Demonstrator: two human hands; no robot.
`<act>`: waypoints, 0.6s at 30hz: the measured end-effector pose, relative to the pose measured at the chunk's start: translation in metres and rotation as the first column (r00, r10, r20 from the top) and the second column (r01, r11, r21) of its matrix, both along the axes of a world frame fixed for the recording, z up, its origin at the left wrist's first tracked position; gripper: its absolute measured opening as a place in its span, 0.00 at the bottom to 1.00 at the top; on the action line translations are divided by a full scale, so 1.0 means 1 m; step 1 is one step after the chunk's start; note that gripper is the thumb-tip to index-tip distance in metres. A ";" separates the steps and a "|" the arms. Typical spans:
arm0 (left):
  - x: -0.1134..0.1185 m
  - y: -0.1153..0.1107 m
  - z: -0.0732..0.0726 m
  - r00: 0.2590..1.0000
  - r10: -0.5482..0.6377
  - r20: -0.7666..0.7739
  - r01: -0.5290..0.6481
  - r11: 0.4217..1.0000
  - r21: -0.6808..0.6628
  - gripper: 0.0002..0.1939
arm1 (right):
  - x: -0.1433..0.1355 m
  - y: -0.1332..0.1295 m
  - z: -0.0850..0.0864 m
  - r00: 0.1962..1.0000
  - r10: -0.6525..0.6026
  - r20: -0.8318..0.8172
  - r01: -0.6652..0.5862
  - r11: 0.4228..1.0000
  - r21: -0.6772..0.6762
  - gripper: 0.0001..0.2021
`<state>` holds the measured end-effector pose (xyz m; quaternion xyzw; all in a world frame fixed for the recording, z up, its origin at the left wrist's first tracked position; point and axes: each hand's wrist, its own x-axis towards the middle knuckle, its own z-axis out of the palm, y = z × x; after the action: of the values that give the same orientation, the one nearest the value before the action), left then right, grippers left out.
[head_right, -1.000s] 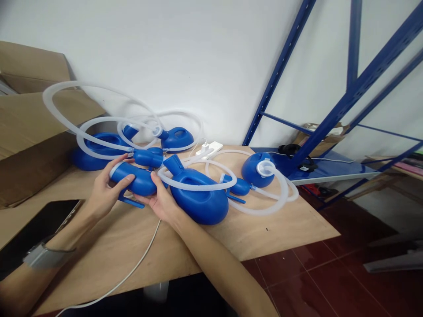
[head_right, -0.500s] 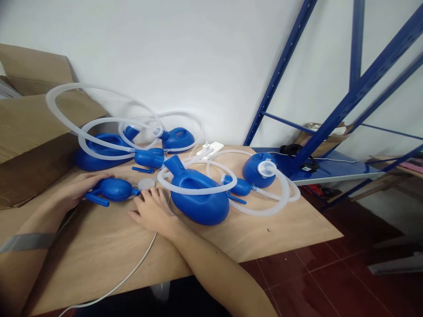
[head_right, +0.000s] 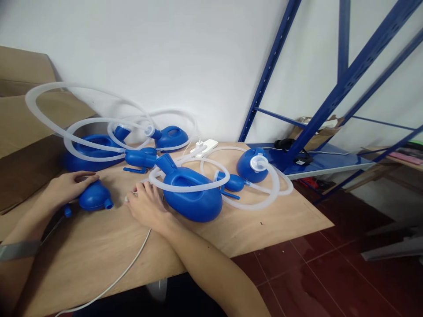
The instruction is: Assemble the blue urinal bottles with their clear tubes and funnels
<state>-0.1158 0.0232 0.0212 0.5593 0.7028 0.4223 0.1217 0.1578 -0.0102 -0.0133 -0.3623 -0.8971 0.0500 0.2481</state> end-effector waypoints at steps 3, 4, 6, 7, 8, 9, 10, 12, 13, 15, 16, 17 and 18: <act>0.016 -0.006 0.006 0.988 -0.025 -0.154 0.032 0.998 0.047 0.21 | -0.003 0.001 0.004 0.959 -0.031 -0.281 -0.003 0.993 -0.119 0.12; 0.024 -0.009 0.009 0.978 -0.060 -0.201 0.077 0.994 0.077 0.23 | -0.004 0.001 0.005 0.927 -0.044 -0.372 -0.019 0.986 -0.165 0.12; 0.044 -0.016 0.015 0.938 -0.179 -0.298 0.220 0.969 0.110 0.25 | -0.006 0.002 0.007 0.869 -0.052 -0.493 -0.061 0.976 -0.210 0.11; 0.054 -0.019 0.019 0.912 -0.253 -0.323 0.295 0.952 0.087 0.25 | -0.006 0.003 0.008 0.849 -0.052 -0.526 -0.073 0.974 -0.214 0.10; 0.063 -0.022 0.022 0.881 -0.340 -0.330 0.367 0.930 0.023 0.25 | -0.006 0.004 0.009 0.833 -0.055 -0.550 -0.075 0.975 -0.211 0.10; 0.071 -0.025 0.026 0.869 -0.388 -0.306 0.405 0.914 -0.010 0.24 | -0.005 0.005 0.009 0.818 -0.060 -0.573 -0.072 0.976 -0.205 0.09; 0.077 -0.028 0.028 0.869 -0.420 -0.262 0.427 0.904 -0.029 0.24 | -0.003 0.006 0.010 0.800 -0.069 -0.596 -0.065 0.978 -0.200 0.10; 0.084 -0.032 0.032 0.877 -0.468 -0.106 0.466 0.884 -0.039 0.23 | 0.001 0.009 0.011 0.771 -0.085 -0.631 -0.045 0.981 -0.187 0.11; 0.085 -0.033 0.033 0.869 -0.495 -0.005 0.494 0.868 -0.041 0.22 | 0.003 0.010 0.012 0.765 -0.087 -0.639 -0.037 0.983 -0.178 0.11; 0.085 -0.035 0.034 0.807 -0.555 0.202 0.575 0.816 -0.058 0.19 | 0.006 0.012 0.013 0.773 -0.078 -0.630 -0.030 0.987 -0.159 0.12; 0.084 -0.036 0.033 0.766 -0.569 0.299 0.612 0.788 -0.068 0.18 | 0.006 0.013 0.014 0.784 -0.071 -0.616 -0.030 0.988 -0.152 0.11; 0.083 -0.037 0.032 0.724 -0.570 0.388 0.642 0.762 -0.080 0.18 | 0.007 0.014 0.015 0.794 -0.065 -0.604 -0.032 0.988 -0.148 0.11; 0.083 -0.038 0.031 0.686 -0.558 0.467 0.665 0.742 -0.090 0.18 | 0.007 0.014 0.016 0.800 -0.060 -0.597 -0.036 0.988 -0.148 0.11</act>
<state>-0.0324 -0.0148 0.0520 0.6408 0.4793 0.3712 0.4711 0.1645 0.0037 0.0031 -0.3512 -0.7637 0.2284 0.4912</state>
